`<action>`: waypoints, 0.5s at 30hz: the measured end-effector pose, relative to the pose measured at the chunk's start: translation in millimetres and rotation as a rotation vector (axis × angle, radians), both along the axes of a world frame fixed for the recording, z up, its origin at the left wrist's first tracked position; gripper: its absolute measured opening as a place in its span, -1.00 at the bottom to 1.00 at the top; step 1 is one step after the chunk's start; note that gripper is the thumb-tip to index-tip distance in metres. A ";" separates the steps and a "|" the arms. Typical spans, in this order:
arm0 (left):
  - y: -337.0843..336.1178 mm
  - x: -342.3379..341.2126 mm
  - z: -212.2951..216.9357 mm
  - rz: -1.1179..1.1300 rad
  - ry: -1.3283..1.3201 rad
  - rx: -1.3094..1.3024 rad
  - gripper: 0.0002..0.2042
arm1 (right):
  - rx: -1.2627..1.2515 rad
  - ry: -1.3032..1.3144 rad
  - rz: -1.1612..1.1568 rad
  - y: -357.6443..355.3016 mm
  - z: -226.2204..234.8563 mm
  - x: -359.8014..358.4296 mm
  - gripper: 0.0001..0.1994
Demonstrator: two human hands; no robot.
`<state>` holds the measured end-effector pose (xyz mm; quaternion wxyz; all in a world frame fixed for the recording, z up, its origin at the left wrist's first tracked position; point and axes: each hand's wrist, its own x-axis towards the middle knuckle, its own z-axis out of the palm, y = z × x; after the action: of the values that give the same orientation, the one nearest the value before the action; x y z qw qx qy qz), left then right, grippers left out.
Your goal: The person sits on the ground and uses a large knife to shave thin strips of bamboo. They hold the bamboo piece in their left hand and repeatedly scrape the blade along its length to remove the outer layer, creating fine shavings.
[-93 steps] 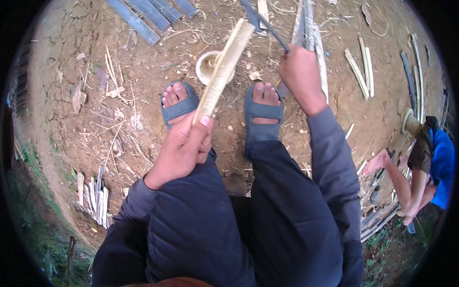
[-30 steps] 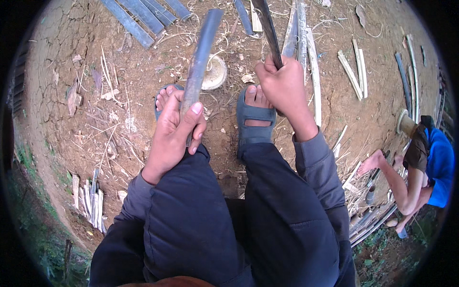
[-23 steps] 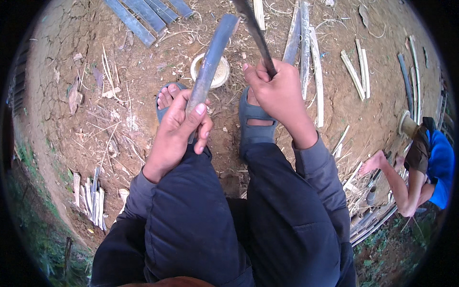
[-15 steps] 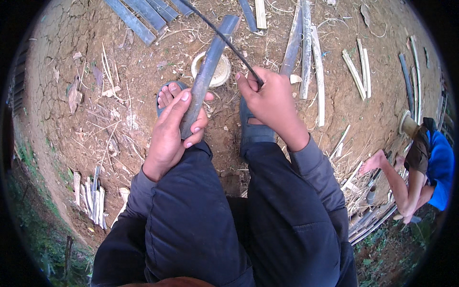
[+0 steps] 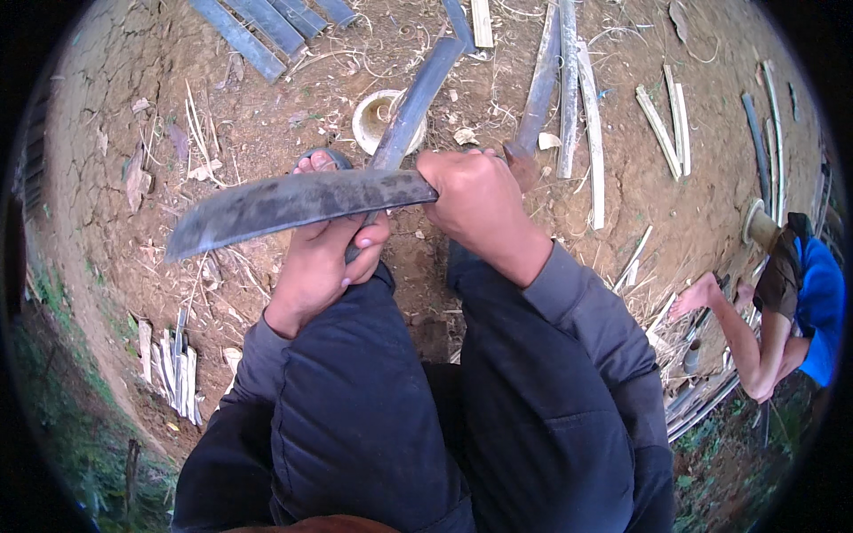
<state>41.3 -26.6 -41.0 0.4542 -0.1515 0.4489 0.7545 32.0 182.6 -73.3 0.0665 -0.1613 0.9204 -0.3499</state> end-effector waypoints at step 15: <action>-2.7 -2.3 23.0 0.090 -0.136 0.118 -0.66 | 0.176 0.137 -0.089 3.0 -5.9 5.0 -0.88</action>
<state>39.0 -29.4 -18.0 0.4574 -0.1952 0.3644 0.7873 36.9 185.7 -79.1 0.0016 -0.1374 0.9562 -0.2584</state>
